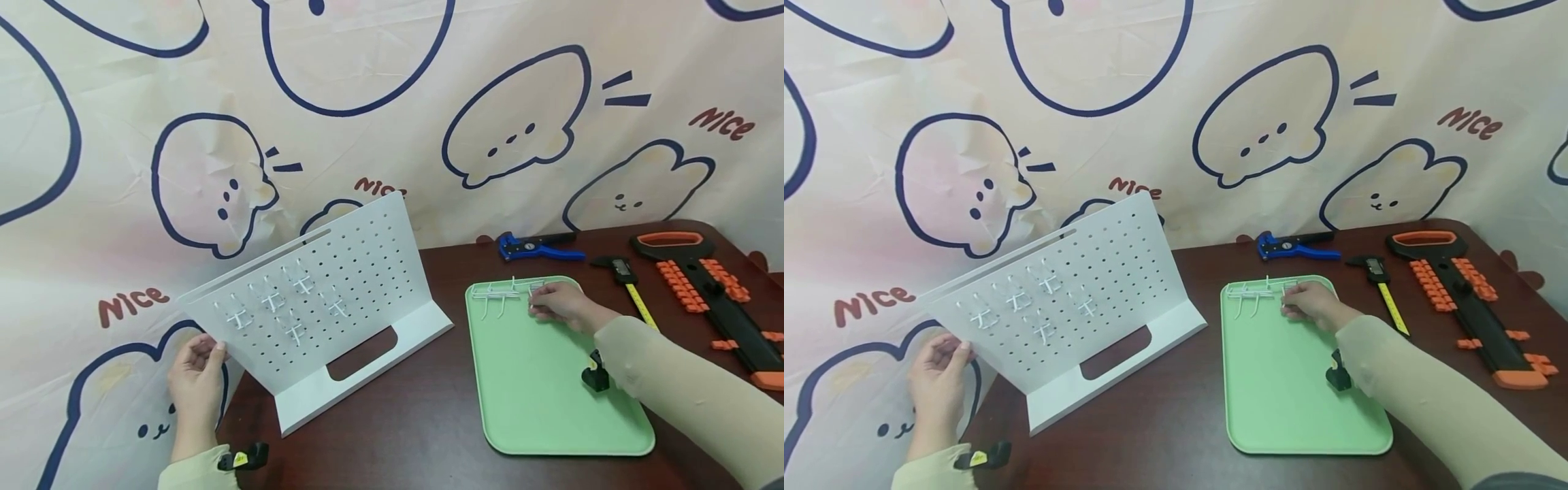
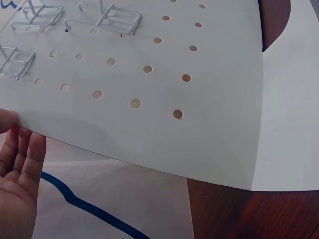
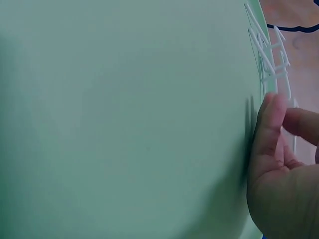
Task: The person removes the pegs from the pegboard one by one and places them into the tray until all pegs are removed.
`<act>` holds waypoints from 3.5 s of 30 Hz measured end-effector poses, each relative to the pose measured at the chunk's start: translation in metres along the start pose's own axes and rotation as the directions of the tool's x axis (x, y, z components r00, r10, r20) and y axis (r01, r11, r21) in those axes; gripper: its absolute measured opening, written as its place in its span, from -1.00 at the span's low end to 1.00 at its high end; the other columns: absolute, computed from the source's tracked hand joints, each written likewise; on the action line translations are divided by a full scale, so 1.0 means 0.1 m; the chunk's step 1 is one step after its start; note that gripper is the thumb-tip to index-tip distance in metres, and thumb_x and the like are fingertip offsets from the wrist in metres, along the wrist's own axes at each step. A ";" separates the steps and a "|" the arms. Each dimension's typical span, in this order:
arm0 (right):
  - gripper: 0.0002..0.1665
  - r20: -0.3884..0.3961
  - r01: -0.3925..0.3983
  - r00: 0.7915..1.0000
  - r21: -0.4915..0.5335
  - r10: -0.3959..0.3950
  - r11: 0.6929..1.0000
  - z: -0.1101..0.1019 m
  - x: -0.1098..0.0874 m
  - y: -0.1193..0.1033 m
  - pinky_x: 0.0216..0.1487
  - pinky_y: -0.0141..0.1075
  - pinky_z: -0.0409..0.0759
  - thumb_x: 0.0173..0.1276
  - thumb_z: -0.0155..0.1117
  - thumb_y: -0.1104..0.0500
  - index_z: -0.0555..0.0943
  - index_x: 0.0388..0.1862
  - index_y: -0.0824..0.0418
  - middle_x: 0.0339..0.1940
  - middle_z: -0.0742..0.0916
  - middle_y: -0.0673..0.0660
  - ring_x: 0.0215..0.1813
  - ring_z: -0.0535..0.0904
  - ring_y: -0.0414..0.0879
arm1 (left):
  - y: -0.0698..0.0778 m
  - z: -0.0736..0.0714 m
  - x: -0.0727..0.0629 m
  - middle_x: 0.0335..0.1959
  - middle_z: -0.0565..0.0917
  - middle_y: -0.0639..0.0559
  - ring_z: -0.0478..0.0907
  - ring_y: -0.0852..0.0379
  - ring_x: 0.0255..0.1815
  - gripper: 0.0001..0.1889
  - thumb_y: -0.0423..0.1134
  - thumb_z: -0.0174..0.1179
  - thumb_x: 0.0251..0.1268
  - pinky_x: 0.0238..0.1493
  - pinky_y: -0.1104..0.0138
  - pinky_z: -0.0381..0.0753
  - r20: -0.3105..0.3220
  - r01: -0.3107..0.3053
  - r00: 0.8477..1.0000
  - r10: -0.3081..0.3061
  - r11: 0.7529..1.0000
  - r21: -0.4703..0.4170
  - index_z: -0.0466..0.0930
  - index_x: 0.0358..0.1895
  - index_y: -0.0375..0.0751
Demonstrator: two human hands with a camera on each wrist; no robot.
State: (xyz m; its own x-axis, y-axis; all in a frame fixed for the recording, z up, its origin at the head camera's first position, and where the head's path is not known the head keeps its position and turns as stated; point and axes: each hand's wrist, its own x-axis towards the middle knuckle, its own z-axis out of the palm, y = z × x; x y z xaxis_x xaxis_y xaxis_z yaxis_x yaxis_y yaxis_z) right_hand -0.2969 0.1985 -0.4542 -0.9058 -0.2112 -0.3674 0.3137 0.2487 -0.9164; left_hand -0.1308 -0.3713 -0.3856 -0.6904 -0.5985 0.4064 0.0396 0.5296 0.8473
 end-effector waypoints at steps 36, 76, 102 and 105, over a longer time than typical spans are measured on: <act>-0.55 0.006 0.022 1.000 -0.119 -0.021 0.993 0.20 -0.06 -0.04 -0.12 -0.33 0.72 0.60 0.07 0.33 0.38 0.28 0.66 -0.16 0.74 0.18 -0.23 0.68 -0.25 | -0.02 0.01 -0.03 -0.21 0.57 0.15 0.54 0.38 -0.26 -0.86 -0.38 0.12 0.57 -0.16 0.68 0.49 -0.012 0.035 0.999 -0.035 0.999 0.003 0.54 0.06 -0.30; -0.55 0.120 0.131 0.985 -0.043 -0.125 0.990 0.66 -0.06 -0.72 0.05 -0.26 0.69 0.64 0.07 0.26 0.41 0.30 0.59 0.08 0.67 0.38 -0.02 0.68 -0.05 | -0.01 0.02 0.01 -0.22 0.55 0.26 0.55 0.39 -0.23 -0.84 -0.34 0.13 0.58 -0.11 0.68 0.49 0.007 0.018 1.000 -0.018 1.000 -0.002 0.55 0.08 -0.31; -0.56 0.400 0.040 0.899 0.333 -0.179 0.942 2.41 -0.13 -1.88 0.19 -0.17 0.64 0.62 0.15 0.22 0.46 0.36 0.39 0.21 0.67 0.37 0.27 0.61 0.20 | 0.01 0.06 0.05 -0.21 0.57 0.19 0.57 0.33 -0.21 -0.86 -0.40 0.14 0.55 -0.12 0.65 0.55 0.039 0.025 0.999 -0.023 0.998 -0.057 0.54 0.05 -0.32; -0.57 0.418 0.010 0.893 0.353 -0.167 0.936 2.54 -0.14 -1.90 0.20 -0.17 0.63 0.63 0.13 0.23 0.46 0.36 0.40 0.19 0.68 0.36 0.21 0.65 0.15 | -0.01 0.05 0.05 -0.22 0.57 0.20 0.57 0.34 -0.21 -0.86 -0.41 0.15 0.55 -0.12 0.65 0.55 0.038 0.017 0.999 -0.015 0.998 -0.054 0.55 0.05 -0.33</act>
State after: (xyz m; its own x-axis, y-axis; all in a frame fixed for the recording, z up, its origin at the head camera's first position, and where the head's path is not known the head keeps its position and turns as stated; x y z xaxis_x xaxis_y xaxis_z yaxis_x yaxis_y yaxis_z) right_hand -0.2714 -0.0855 -0.3154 -0.7423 -0.6249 -0.2416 0.3851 -0.1028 -0.9172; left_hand -0.1378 -0.3714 -0.3858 -0.7181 -0.5831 0.3800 0.0669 0.4857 0.8716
